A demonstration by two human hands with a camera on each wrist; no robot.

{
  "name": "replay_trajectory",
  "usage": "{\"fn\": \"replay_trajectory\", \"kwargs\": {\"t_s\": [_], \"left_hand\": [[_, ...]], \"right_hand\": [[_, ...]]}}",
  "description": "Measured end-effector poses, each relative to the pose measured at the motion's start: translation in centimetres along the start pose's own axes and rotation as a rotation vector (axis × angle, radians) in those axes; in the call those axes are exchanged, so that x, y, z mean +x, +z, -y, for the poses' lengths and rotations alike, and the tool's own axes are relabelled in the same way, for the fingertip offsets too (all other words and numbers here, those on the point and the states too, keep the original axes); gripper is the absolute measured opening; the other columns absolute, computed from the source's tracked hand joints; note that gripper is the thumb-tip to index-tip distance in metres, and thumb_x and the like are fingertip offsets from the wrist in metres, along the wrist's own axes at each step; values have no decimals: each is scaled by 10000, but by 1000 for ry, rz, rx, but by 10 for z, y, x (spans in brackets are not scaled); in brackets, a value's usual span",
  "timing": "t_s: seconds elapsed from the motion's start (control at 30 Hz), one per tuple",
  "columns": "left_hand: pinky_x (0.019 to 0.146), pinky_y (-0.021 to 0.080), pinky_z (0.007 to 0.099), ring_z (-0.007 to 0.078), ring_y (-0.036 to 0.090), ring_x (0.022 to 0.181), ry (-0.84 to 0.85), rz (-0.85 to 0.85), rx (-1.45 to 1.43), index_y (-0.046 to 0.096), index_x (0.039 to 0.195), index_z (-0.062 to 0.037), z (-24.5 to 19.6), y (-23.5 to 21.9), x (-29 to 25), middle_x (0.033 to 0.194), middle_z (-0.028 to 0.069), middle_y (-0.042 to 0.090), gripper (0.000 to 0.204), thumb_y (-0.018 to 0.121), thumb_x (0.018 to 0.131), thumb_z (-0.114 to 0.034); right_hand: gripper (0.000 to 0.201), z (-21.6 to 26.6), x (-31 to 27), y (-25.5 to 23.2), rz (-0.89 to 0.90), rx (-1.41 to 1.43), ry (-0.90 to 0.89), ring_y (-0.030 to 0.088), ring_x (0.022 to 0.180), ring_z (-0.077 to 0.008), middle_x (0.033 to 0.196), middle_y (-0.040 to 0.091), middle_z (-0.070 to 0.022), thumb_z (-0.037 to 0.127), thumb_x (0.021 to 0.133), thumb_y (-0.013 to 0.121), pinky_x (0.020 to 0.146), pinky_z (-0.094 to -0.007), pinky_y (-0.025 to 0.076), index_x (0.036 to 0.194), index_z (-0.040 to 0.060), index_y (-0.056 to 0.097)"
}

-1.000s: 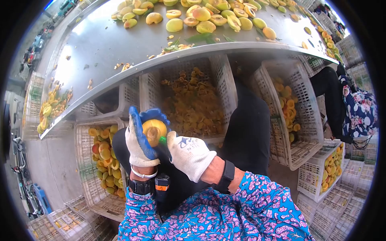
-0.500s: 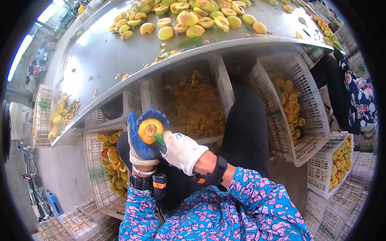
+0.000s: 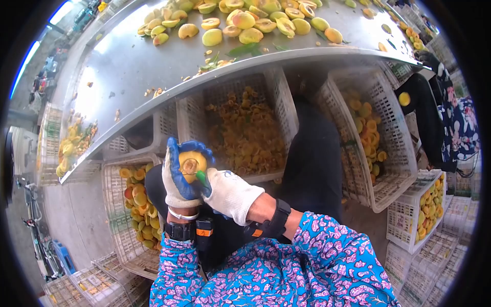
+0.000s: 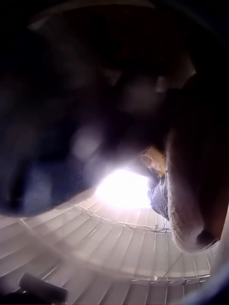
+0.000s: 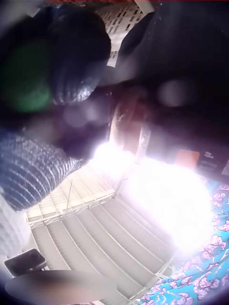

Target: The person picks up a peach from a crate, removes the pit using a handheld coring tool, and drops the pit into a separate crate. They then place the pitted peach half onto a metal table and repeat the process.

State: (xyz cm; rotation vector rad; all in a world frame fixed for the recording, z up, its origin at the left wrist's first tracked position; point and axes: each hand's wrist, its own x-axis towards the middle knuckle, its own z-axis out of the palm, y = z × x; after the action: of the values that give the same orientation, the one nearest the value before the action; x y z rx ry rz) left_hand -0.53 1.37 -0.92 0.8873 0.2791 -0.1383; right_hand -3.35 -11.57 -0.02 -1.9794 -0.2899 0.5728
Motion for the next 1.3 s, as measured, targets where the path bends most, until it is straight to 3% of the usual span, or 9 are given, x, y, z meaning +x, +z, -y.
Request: {"fn": "replay_trajectory", "kwargs": {"t_s": [0.1,0.37,0.53,0.73,0.83,0.97,1.1,1.2,1.3], "left_hand": [[656,547,342,255,645,697,96,-15,62,601,921,31,3,1,-1,795,160,651,488,458,959,-434],[620,545,326,239,645,660,149,-86,83,619,889,36,5,3,2,761,154,655,438,514,947,-385],[567,525,290,207,630,597,85,0,310,638,819,36,4,2,5,699,126,646,412,554,932,-351],[549,501,261,181,618,582,-81,68,446,642,794,40,5,8,3,673,111,639,407,571,926,-338],[559,511,271,186,615,576,108,105,494,643,801,39,7,7,2,670,107,639,435,534,943,-358],[650,535,316,224,639,655,72,25,105,629,899,43,6,14,-1,758,134,656,447,452,975,-360],[668,535,327,234,646,681,175,121,283,617,877,39,3,3,-6,778,154,656,401,454,977,-314],[652,533,321,228,644,657,55,76,161,622,822,36,-2,2,-7,737,142,652,376,497,962,-290],[635,525,308,215,638,643,19,92,193,630,798,37,-9,5,-7,715,134,649,351,542,942,-271]], "right_hand": [[333,0,2,5,31,122,34,630,788,-409,807,627,-277,282,894,538,674,-444,502,927,-49,562],[209,-13,10,21,-57,-117,49,628,754,-392,828,633,-222,191,858,576,637,-430,502,939,-2,576],[218,14,1,-18,164,61,249,640,750,-365,823,649,-209,203,851,587,643,-414,511,945,6,589],[210,-32,3,-3,247,174,217,656,793,-318,836,667,-165,201,827,623,691,-399,511,966,43,618],[211,-28,0,-2,191,215,218,655,791,-313,836,667,-165,198,824,628,697,-387,511,962,38,617],[211,-17,0,-4,152,290,149,655,786,-314,822,663,-174,198,835,618,682,-374,512,949,21,612],[215,-6,-5,1,134,151,103,654,781,-331,828,654,-194,193,846,600,663,-381,516,953,6,595],[194,14,-9,-7,170,12,254,653,758,-351,832,652,-197,179,850,583,644,-409,518,978,33,585],[186,-9,2,1,218,170,111,658,712,-333,781,654,-177,191,861,583,608,-393,515,979,47,591]]}}
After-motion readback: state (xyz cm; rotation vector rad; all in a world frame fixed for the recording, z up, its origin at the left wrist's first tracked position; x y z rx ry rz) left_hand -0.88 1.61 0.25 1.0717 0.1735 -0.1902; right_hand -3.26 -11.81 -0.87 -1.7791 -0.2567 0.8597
